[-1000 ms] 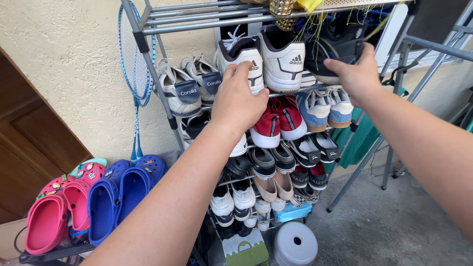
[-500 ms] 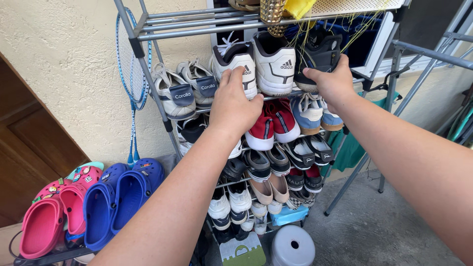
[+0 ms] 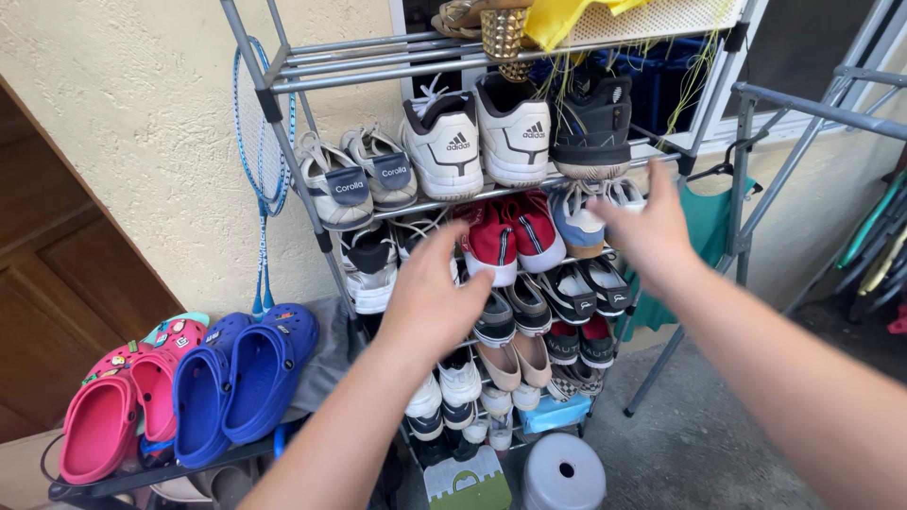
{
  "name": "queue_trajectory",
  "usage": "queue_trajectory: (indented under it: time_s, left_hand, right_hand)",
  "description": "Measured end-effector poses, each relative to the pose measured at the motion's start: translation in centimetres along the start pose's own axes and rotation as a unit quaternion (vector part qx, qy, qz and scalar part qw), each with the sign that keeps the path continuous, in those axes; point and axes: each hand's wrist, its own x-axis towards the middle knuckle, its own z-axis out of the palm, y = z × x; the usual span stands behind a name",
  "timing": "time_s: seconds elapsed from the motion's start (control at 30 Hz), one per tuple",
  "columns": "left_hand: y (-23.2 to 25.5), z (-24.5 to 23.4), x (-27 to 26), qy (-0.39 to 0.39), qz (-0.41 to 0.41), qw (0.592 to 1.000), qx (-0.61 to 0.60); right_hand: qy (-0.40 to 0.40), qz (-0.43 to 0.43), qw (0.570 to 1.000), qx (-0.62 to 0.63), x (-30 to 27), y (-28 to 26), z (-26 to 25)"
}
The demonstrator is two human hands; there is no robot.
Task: The person organizes footwear on a multi-tier metal shoe rack. They pick up and place various shoes and slippers, including red sneakers, white sneakers, black shoes, and colorful crocs, arranging them neatly on the shelves.
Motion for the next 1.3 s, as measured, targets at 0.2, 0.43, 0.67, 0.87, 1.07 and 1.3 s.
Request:
queue_trajectory:
  time_s: [0.2,0.43,0.67,0.87,1.07,1.3]
  left_hand:
    - [-1.9,2.2,-11.5,-0.101,-0.155,0.981,-0.061]
    - [-16.1,10.1,-24.7,-0.213,-0.312,0.925,0.034]
    - [-18.1,15.1,-26.3,-0.293,-0.216,0.93,-0.051]
    - [-7.7,9.6,-24.9,-0.274,-0.123,0.937,-0.176]
    - [5.6,7.3,-21.1,-0.371,-0.059,0.891,-0.256]
    - [18.4,11.3,-20.5,-0.435,0.05,0.834,-0.337]
  right_hand:
    - [-0.241,0.127,0.96,-0.069,-17.5,7.4,-4.8]
    - [-0.305,0.35,0.885,0.029,-31.2,15.7,-7.2]
    - [-0.135,0.404,0.905,-0.011,-29.5,14.2,-10.7]
    - [-0.033,0.396,0.917,-0.026,-36.2,12.1,-13.8]
    - [0.102,0.373,0.921,0.033,-37.9,1.9,-18.1]
    - [0.234,0.356,0.904,0.029,-40.6,-6.7,-23.0]
